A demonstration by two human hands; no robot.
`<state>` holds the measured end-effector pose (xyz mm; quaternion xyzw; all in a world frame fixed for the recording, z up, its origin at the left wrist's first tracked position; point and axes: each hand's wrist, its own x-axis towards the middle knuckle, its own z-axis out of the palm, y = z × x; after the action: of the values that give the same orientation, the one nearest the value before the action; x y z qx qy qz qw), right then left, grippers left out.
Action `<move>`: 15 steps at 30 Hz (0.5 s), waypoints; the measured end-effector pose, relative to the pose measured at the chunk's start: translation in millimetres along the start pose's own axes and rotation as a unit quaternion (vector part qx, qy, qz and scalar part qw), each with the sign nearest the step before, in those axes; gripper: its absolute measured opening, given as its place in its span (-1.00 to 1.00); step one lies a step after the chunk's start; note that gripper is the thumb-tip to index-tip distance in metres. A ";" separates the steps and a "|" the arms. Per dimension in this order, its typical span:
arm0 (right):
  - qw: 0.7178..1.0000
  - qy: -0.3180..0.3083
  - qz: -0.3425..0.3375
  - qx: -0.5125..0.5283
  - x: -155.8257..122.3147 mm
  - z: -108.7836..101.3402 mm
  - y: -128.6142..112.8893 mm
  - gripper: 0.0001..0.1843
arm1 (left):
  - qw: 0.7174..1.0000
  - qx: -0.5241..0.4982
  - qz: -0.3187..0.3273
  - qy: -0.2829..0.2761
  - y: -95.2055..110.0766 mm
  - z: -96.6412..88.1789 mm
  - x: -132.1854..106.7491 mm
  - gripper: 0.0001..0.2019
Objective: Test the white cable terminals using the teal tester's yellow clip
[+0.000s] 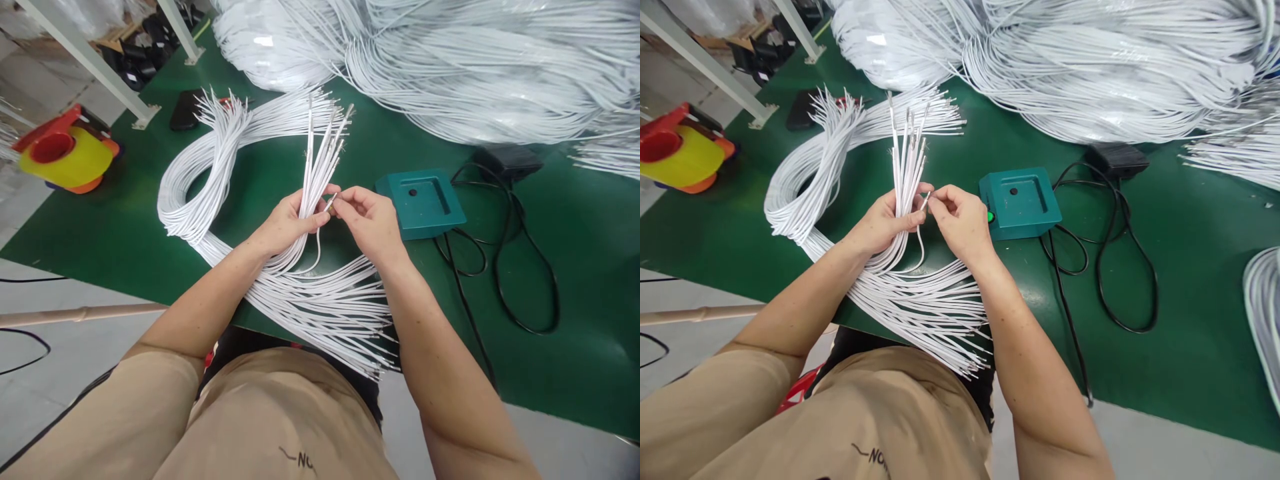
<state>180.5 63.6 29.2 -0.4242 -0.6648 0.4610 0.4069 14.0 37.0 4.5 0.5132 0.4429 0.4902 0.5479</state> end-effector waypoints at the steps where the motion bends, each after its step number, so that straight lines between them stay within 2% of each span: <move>1: 1.000 0.000 -0.003 0.000 -0.4 0.2 -0.7 -0.85 | 1.000 -0.002 -0.001 0.001 -0.3 -0.3 0.3 -0.51; 8: 0.999 0.016 -0.023 -0.018 -2.4 4.4 -1.7 -0.79 | 1.000 -0.001 0.016 0.005 -3.9 -2.3 2.2 -0.47; 12: 0.999 0.002 -0.035 -0.036 -0.8 2.2 3.4 -0.84 | 1.000 0.011 0.018 0.004 -3.7 -2.7 2.0 -0.47; 15: 0.992 -0.001 -0.073 -0.104 0.3 -0.3 6.3 -0.82 | 1.000 -0.013 0.001 -0.001 -1.4 -2.0 2.0 -0.49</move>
<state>181.9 65.3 23.2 -0.4138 -0.7387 0.3593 0.3924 12.4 39.3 2.9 0.5069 0.4357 0.4957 0.5545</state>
